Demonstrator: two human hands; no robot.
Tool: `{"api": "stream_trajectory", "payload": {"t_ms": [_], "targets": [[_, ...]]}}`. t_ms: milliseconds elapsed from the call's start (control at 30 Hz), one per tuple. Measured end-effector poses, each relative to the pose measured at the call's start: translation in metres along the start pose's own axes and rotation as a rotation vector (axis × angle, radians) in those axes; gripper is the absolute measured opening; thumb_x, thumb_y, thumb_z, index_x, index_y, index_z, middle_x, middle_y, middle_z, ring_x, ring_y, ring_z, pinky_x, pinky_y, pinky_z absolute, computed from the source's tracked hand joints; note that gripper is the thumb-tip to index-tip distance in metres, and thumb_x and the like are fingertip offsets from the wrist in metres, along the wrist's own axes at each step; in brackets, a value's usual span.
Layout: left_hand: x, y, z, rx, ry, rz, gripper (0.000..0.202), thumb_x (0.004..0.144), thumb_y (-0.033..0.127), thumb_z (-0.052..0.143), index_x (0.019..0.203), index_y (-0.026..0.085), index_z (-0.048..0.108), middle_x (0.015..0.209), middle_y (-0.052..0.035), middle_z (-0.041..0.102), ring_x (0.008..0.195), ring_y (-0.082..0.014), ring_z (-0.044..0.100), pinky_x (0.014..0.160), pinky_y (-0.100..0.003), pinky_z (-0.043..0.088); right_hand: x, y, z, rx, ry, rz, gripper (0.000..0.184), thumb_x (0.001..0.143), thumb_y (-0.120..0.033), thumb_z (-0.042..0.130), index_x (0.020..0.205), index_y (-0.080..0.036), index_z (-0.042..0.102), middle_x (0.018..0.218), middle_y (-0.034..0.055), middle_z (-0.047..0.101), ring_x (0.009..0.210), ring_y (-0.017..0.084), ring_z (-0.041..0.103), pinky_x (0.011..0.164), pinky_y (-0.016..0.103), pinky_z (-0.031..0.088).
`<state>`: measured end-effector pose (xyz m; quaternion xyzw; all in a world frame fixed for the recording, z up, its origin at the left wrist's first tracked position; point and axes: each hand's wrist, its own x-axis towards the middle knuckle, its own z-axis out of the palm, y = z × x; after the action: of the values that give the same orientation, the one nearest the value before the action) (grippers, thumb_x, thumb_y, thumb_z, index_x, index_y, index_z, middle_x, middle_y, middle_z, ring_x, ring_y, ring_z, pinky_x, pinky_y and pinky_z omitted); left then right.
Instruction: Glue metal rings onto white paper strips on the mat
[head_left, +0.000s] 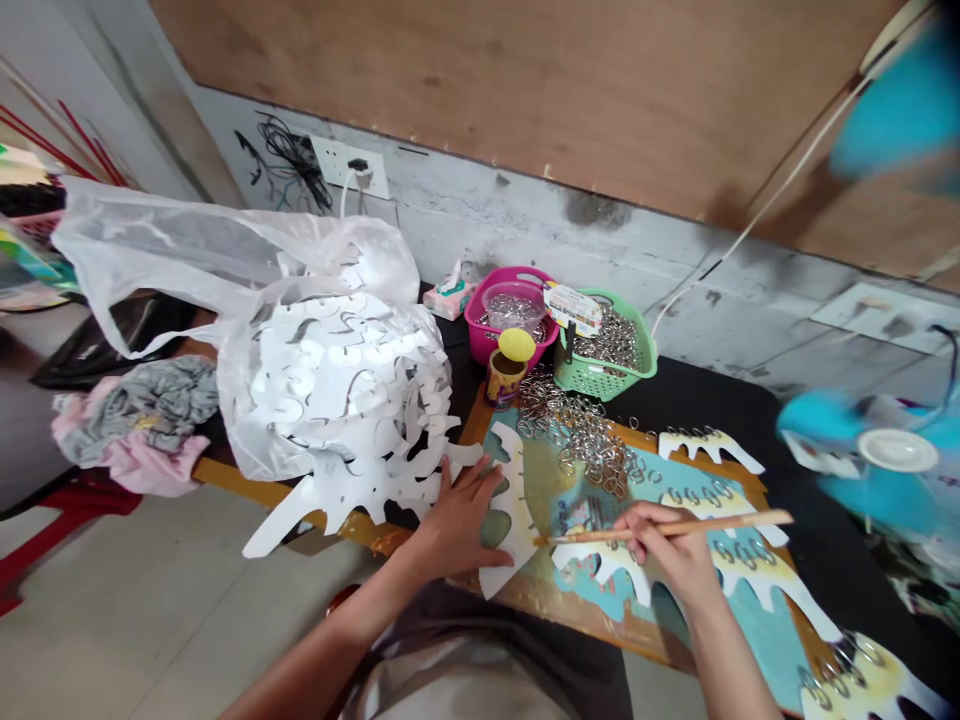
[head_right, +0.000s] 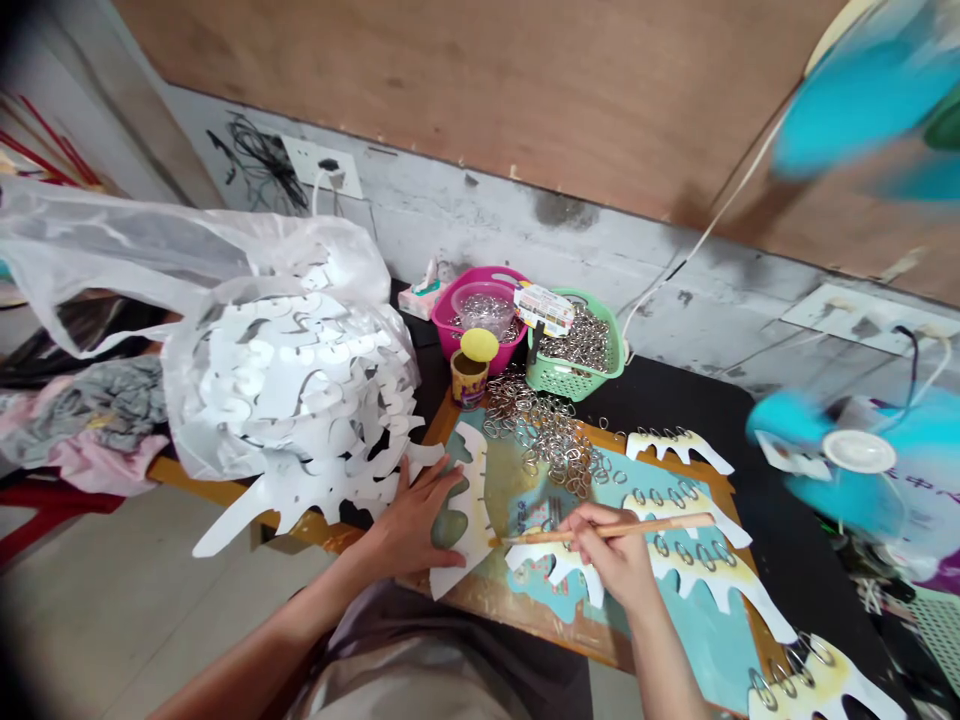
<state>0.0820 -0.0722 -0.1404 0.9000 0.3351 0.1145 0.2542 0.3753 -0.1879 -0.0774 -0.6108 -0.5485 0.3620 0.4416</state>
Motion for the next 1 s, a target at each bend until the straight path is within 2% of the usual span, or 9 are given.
{"api": "stream_trajectory", "payload": {"t_ms": [133, 233, 367, 500, 600, 700, 767, 867, 1000], "targets": [[0.000, 0.001, -0.001, -0.005, -0.002, -0.005, 0.109, 0.060, 0.059, 0.086, 0.147, 0.025, 0.030, 0.157, -0.0168, 0.038, 0.151, -0.0386, 0.017, 0.115, -0.066, -0.021, -0.002, 0.003, -0.005, -0.039, -0.010, -0.016, 0.031, 0.094, -0.040, 0.060, 0.078, -0.017, 0.074, 0.054, 0.0015, 0.061, 0.047, 0.013, 0.055, 0.046, 0.023, 0.042], [0.000, 0.001, 0.000, -0.004, -0.004, -0.004, 0.109, 0.060, 0.058, 0.086, 0.147, 0.024, 0.030, 0.156, -0.0172, 0.038, 0.151, -0.0389, 0.017, 0.115, -0.068, -0.020, -0.003, 0.000, -0.006, -0.059, 0.041, -0.052, 0.031, 0.094, -0.040, 0.059, 0.077, -0.018, 0.073, 0.055, 0.0018, 0.061, 0.047, 0.014, 0.054, 0.045, 0.024, 0.042], [0.000, 0.000, 0.000, -0.007, 0.000, 0.001, 0.109, 0.060, 0.059, 0.086, 0.147, 0.024, 0.030, 0.157, -0.0161, 0.037, 0.151, -0.0384, 0.016, 0.115, -0.067, -0.020, -0.001, -0.008, -0.005, -0.099, -0.008, -0.089, 0.030, 0.093, -0.039, 0.060, 0.075, -0.019, 0.073, 0.054, 0.0018, 0.060, 0.048, 0.015, 0.055, 0.046, 0.027, 0.043], [0.000, 0.002, -0.002, -0.012, -0.009, 0.000, 0.108, 0.060, 0.058, 0.086, 0.147, 0.023, 0.031, 0.156, -0.0160, 0.039, 0.151, -0.0393, 0.018, 0.115, -0.068, -0.020, 0.012, -0.024, -0.007, -0.036, 0.256, -0.107, 0.020, 0.091, -0.039, 0.065, 0.084, -0.022, 0.073, 0.064, 0.0032, 0.065, 0.050, 0.017, 0.057, 0.045, 0.029, 0.046], [0.001, 0.003, -0.003, -0.011, -0.003, -0.002, 0.107, 0.061, 0.058, 0.085, 0.147, 0.023, 0.033, 0.155, -0.0159, 0.041, 0.150, -0.0395, 0.020, 0.115, -0.068, -0.019, 0.037, -0.044, -0.007, 0.130, 0.396, -0.172, 0.011, 0.087, -0.035, 0.071, 0.089, -0.024, 0.070, 0.068, 0.0015, 0.066, 0.053, 0.016, 0.059, 0.051, 0.029, 0.050], [0.001, 0.003, -0.002, -0.004, 0.005, -0.005, 0.106, 0.060, 0.059, 0.085, 0.146, 0.024, 0.034, 0.155, -0.0153, 0.041, 0.150, -0.0396, 0.019, 0.117, -0.067, -0.019, 0.076, -0.064, 0.000, 0.208, 0.499, -0.267, 0.016, 0.081, -0.034, 0.077, 0.083, -0.020, 0.070, 0.064, 0.0001, 0.065, 0.052, 0.014, 0.059, 0.051, 0.027, 0.051], [0.000, 0.002, -0.001, 0.000, 0.006, -0.003, 0.106, 0.060, 0.059, 0.085, 0.146, 0.024, 0.034, 0.155, -0.0156, 0.040, 0.151, -0.0398, 0.018, 0.117, -0.067, -0.018, 0.104, -0.075, 0.009, 0.196, 0.512, -0.302, 0.020, 0.079, -0.037, 0.078, 0.082, -0.019, 0.070, 0.062, -0.0004, 0.065, 0.050, 0.013, 0.059, 0.050, 0.026, 0.051], [0.000, 0.001, -0.001, 0.003, 0.001, 0.003, 0.106, 0.060, 0.060, 0.085, 0.145, 0.022, 0.034, 0.156, -0.0164, 0.039, 0.151, -0.0396, 0.017, 0.116, -0.069, -0.018, 0.140, -0.088, 0.027, 0.059, 0.470, -0.357, 0.025, 0.084, -0.042, 0.072, 0.078, -0.018, 0.068, 0.060, -0.0011, 0.063, 0.048, 0.012, 0.057, 0.047, 0.025, 0.047], [0.000, 0.001, -0.001, -0.002, -0.001, 0.000, 0.108, 0.058, 0.060, 0.086, 0.145, 0.023, 0.034, 0.156, -0.0164, 0.039, 0.151, -0.0392, 0.017, 0.115, -0.071, -0.016, 0.172, -0.099, 0.049, -0.305, 0.357, -0.469, 0.029, 0.091, -0.043, 0.063, 0.075, -0.019, 0.065, 0.056, -0.0013, 0.061, 0.048, 0.013, 0.056, 0.051, 0.025, 0.042]]}}
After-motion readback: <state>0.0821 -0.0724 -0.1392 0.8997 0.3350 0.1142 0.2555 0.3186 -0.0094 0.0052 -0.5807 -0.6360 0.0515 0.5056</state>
